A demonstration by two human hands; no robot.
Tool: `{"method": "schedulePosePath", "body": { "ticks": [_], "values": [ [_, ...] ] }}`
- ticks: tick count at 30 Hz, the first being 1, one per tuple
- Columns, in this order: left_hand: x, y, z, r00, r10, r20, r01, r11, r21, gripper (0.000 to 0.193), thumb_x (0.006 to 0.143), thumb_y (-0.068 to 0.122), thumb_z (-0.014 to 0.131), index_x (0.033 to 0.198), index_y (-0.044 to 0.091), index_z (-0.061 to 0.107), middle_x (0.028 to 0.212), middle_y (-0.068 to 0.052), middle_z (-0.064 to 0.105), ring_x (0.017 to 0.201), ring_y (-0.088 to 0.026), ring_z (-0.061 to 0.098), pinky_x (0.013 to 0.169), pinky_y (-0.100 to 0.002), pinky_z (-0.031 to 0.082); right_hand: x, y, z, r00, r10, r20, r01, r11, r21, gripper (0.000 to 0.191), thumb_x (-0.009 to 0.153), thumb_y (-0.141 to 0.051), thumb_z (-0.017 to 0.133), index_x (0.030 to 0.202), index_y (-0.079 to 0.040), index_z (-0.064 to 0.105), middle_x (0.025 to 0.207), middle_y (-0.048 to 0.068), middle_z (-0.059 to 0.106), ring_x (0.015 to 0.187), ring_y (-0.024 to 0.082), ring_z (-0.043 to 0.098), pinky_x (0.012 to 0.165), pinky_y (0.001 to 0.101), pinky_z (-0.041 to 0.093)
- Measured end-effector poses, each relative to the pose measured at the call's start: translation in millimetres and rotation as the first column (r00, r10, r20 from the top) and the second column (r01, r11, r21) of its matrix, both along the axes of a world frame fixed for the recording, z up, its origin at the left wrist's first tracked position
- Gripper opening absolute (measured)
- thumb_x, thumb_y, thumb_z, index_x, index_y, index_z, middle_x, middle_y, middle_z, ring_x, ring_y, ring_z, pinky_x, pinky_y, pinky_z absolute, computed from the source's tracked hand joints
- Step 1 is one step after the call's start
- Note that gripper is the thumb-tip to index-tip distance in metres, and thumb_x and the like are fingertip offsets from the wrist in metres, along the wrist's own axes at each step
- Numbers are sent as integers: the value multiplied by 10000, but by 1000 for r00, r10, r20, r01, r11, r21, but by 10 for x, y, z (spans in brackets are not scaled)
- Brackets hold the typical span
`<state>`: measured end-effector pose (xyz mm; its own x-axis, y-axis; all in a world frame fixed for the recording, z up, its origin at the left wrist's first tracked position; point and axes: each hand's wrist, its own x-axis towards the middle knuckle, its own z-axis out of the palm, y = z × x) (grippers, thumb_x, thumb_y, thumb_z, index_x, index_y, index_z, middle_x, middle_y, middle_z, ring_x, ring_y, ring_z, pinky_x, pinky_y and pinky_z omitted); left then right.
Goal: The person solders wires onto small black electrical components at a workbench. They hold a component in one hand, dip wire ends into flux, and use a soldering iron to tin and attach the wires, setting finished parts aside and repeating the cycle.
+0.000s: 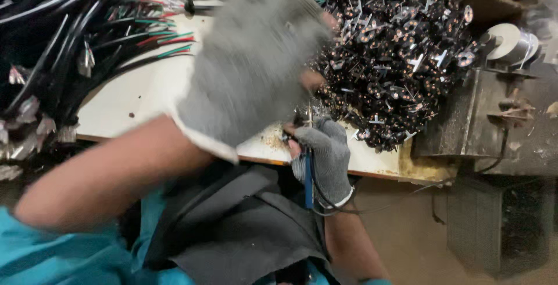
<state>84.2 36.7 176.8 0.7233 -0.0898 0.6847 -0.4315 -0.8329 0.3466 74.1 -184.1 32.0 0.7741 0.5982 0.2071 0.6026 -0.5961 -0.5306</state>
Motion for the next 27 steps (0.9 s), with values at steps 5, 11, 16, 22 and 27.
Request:
{"method": "schedulePosePath", "body": {
  "ticks": [5,11,16,22,27],
  "values": [
    [-525,-602,-583,838,-533,-114,529,846,-71,84,824,285,699,897,246,681,833,-71,630,793,-331,667,658,-545,513,20,-47,-7,997,83,-12,-80,985,151,249,786,-283,811,969,-115,792,821,98,690,802,330,609,780,434,469],
    [-982,328,-1463,923,241,-299,-300,939,-171,148,908,108,808,905,164,672,895,-29,698,768,-243,678,664,-387,529,5,-3,-108,992,53,115,-58,997,41,297,760,-358,865,904,-115,773,854,103,708,831,340,622,795,434,475],
    [-1497,1273,-1547,667,725,-171,-628,671,394,224,903,176,805,1091,110,704,1068,-45,650,1003,-231,630,871,-351,489,-17,11,-141,995,50,88,-50,999,5,284,755,-339,889,845,-118,734,891,78,741,876,334,644,823,430,484],
    [-1513,1553,-1672,634,730,-256,-567,663,489,302,816,216,811,1071,97,702,1055,-79,648,1009,-245,606,916,-360,490,-34,-5,-156,993,33,111,-30,999,-27,307,718,-333,889,915,-124,780,844,89,718,848,340,628,811,435,480],
    [-1430,1382,-1361,707,627,-328,-551,779,301,141,941,119,736,1059,70,677,1042,-80,638,999,-232,626,907,-329,500,-43,-17,-162,991,50,125,-47,999,-24,326,718,-346,897,925,-123,778,831,85,714,826,333,622,801,444,471]
  ]
}}
